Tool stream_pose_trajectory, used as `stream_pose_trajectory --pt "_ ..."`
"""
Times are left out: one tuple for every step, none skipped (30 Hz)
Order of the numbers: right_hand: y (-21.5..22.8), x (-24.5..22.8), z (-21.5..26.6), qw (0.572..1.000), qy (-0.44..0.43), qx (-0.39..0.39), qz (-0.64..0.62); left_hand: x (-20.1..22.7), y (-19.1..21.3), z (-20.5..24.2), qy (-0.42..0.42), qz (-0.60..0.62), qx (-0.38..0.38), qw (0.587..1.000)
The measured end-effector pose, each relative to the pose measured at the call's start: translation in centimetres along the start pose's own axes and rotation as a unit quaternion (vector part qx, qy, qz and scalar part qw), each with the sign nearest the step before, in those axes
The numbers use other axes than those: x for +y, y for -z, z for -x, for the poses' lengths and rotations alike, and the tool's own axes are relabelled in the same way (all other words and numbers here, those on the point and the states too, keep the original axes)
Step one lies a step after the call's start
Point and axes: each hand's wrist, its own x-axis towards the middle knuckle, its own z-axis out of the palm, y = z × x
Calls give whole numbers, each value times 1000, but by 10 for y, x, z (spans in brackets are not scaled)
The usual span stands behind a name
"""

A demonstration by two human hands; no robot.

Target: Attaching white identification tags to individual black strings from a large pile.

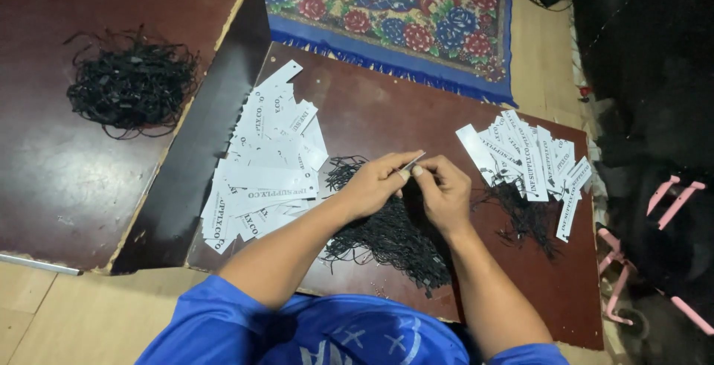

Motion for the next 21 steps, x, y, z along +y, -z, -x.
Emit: stream_pose_trajectory --pt "0 4 2 1000 2 1 0 4 0 0 -1 -1 0 1000" --pt "0 7 5 1000 8 -1 5 8 0 2 24 9 -2 1000" --pt "0 11 8 1000 15 -3 11 12 -1 3 49 19 -4 999" --pt "1 10 8 1000 16 -3 10 10 -1 1 49 18 -4 999" --pt "1 9 8 1000 22 9 12 9 -1 0 78 8 3 997" --pt "2 7 8 999 27 21 15 7 -1 -2 107 -3 9 994" --pt "4 5 7 999 27 22 15 12 1 -1 107 -4 8 994" --pt "6 3 5 998 52 25 25 17 2 -1 122 -32 7 992" --pt "8 1 4 996 76 28 35 22 4 0 136 -61 6 989" --pt "8 1 5 996 77 28 35 22 4 0 135 -61 5 989" --pt "7 1 5 998 61 9 13 22 4 0 143 -38 4 989" --pt "6 1 6 999 45 -10 -10 22 5 0 151 -17 4 988" --pt "6 3 6 999 46 -9 -11 19 8 -1 150 -17 4 989" --pt "6 4 6 1000 28 -1 -8 16 10 -1 140 42 -2 989" --pt "7 6 6 1000 10 8 -6 14 13 -2 130 101 -8 986" --pt "7 9 6 1000 12 9 -6 15 14 -2 129 100 -8 987" --pt "8 12 7 999 -16 25 -21 17 15 -3 113 177 3 978" --pt "8 15 8 997 -45 41 -37 18 17 -2 96 252 13 963" --pt "7 20 10 997 -45 42 -37 22 17 -2 96 252 13 963" --pt "5 26 12 990 -99 59 -78 26 17 -2 56 266 6 962" --pt "4 31 13 978 -152 76 -118 31 17 -1 17 280 -2 960"
